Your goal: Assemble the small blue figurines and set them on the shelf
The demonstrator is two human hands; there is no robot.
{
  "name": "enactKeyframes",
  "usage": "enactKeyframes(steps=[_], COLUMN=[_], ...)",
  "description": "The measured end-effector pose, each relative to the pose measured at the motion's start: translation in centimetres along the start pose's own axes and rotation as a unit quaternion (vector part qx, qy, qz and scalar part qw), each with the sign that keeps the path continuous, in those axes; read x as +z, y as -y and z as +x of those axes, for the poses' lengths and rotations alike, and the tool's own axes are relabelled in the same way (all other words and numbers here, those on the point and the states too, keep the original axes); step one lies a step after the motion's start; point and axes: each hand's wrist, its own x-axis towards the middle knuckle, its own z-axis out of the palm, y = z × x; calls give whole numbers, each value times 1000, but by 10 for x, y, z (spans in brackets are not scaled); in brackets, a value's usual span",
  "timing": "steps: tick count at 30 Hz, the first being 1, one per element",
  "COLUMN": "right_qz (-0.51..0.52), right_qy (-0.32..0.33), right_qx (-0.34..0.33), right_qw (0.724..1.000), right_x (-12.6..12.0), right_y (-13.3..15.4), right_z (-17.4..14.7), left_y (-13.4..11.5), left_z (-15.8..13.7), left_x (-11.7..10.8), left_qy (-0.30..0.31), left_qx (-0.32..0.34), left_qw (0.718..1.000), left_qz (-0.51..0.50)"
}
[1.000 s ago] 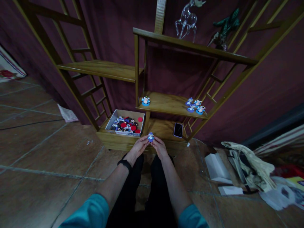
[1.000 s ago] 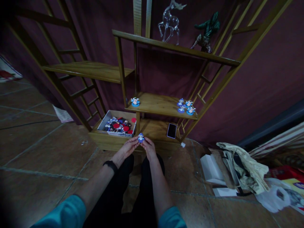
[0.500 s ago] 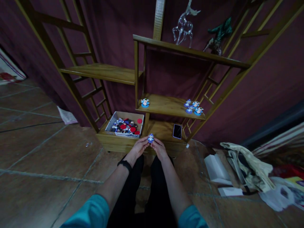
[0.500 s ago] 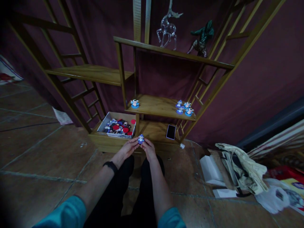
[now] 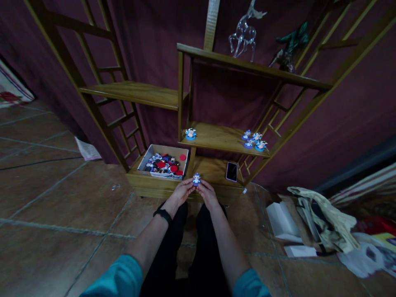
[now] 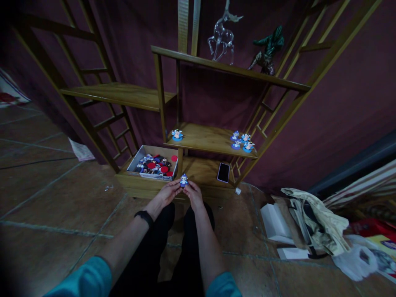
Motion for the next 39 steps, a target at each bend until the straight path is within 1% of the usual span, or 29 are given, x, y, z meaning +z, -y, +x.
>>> enactKeyframes(steps=[5, 11, 29, 39], right_qz=[-10, -6, 19, 10], right_qy=[-9, 2, -2, -2], right_qx=[0, -13, -1, 8], right_qw=[1000, 1000, 1000, 1000], right_x=[3, 6, 3, 0], right_y=[0, 2, 1, -2], right_z=[-1, -5, -4, 0], left_y=[0, 1, 7, 5], left_z=[0, -2, 0, -1], left_x=[-2, -1, -3, -4], left_qy=[-3, 3, 10, 25], left_qx=[1, 4, 18, 23], left_qw=[1000, 1000, 1000, 999], left_qz=[0, -2, -8, 3])
